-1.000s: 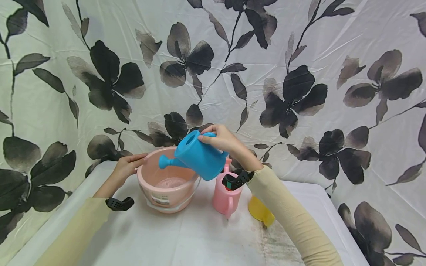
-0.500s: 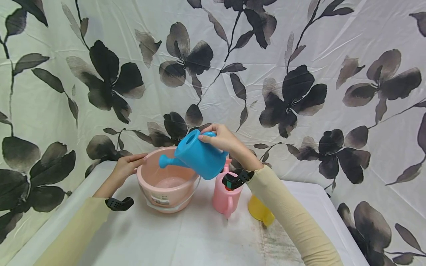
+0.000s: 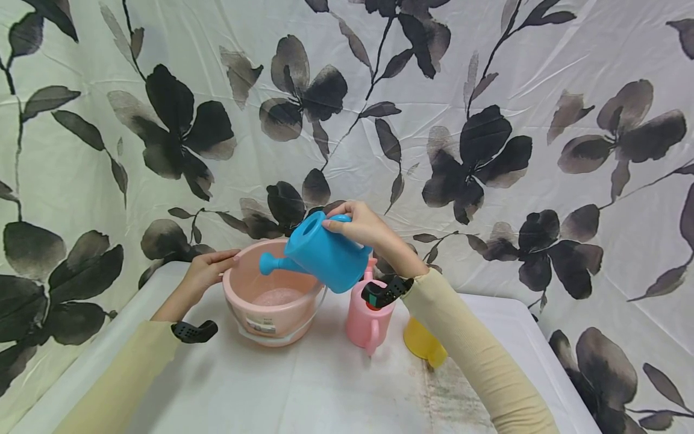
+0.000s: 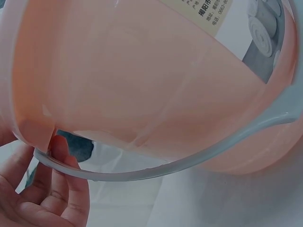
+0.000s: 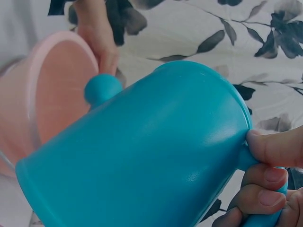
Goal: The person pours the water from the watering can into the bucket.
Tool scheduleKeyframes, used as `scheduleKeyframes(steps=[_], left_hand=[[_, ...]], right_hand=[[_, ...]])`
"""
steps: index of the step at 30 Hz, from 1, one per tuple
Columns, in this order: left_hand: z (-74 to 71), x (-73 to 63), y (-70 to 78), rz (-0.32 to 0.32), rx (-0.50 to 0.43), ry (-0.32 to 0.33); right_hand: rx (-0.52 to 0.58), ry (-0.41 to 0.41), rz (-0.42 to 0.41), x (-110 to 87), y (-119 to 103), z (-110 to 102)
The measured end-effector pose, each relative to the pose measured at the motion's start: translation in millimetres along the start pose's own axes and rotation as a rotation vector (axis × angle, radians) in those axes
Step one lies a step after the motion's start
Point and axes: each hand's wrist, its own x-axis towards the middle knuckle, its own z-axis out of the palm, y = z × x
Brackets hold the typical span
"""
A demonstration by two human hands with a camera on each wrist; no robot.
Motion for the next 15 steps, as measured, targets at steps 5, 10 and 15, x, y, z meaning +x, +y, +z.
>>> scheduleKeyframes(steps=[5,10,15], left_hand=[[0.2,1.3,-0.3,-0.002,-0.005,-0.004],[0.2,1.6,-0.4,-0.005,-0.006,-0.001],[0.4,1.2,-0.3,-0.004,-0.003,0.001]], right_hand=[[-0.007,-0.002,0.004,-0.8,-0.6,0.0],[-0.004,-0.001,0.006,-1.2,-1.3,0.3],[0.001,0.001,0.018,-0.8,-0.6,0.3]])
